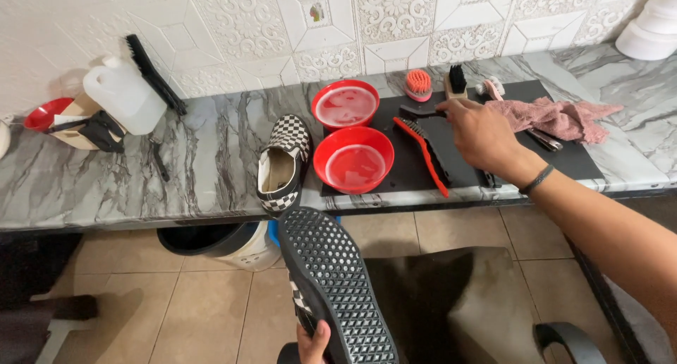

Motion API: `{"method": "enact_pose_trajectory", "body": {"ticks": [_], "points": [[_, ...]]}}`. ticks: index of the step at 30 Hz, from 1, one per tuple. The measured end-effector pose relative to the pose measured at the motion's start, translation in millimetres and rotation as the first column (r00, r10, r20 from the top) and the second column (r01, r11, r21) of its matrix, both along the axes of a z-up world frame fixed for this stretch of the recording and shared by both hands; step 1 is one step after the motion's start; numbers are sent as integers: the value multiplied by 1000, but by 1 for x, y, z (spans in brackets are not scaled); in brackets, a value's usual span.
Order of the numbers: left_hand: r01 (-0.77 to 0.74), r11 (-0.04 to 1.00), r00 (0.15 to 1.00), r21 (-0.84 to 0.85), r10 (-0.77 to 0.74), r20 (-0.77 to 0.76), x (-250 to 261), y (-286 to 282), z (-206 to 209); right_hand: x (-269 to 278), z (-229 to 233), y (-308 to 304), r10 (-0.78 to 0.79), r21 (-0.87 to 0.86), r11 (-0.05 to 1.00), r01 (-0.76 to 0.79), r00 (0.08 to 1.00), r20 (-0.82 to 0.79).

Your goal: The person cleans the sole of a checkered slip-on shoe using a pink cloth, a small brush, and a metal scraper. They wipe the sole, scrape debris from the tread, and wipe again, repeating the process on different areas of the sole.

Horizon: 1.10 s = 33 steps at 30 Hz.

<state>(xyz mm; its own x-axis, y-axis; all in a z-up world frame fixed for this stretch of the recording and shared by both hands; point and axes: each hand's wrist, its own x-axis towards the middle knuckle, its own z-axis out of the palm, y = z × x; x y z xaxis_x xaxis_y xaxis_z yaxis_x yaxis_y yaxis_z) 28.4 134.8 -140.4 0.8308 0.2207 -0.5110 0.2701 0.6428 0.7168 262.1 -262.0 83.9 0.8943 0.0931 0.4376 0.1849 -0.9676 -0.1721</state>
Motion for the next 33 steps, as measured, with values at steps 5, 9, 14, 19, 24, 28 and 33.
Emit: {"method": "enact_pose_trajectory", "body": {"ticks": [5, 9, 14, 19, 24, 28, 33], "points": [[232, 858, 943, 459, -313, 108, 87, 45, -261, -18, 8, 41, 290, -109, 954, -280, 953, 87], [211, 973, 963, -88, -192, 187, 44, -13, -91, -19, -10, 60, 363, -420, 867, -267, 917, 167], [204, 973, 966, -107, -182, 183, -8, -36, 32, -50, 3, 74, 318, -300, 925, -235, 909, 270], [345, 936, 838, -65, -276, 471, -10, -36, 8, -126, 2, 69, 212, 182, 956, -230, 971, 112], [460, 885, 743, 66, -425, 517, -19, -50, 28, -191, -34, 37, 78, 252, 967, -36, 985, -157], [500, 859, 732, 112, -488, 476, -26, -66, 38, -227, -57, 5, 4, 340, 937, 85, 967, -253], [501, 855, 753, 133, -506, 422, -34, -82, 72, -254, 3, -14, 25, 309, 950, -45, 997, 70]]}}
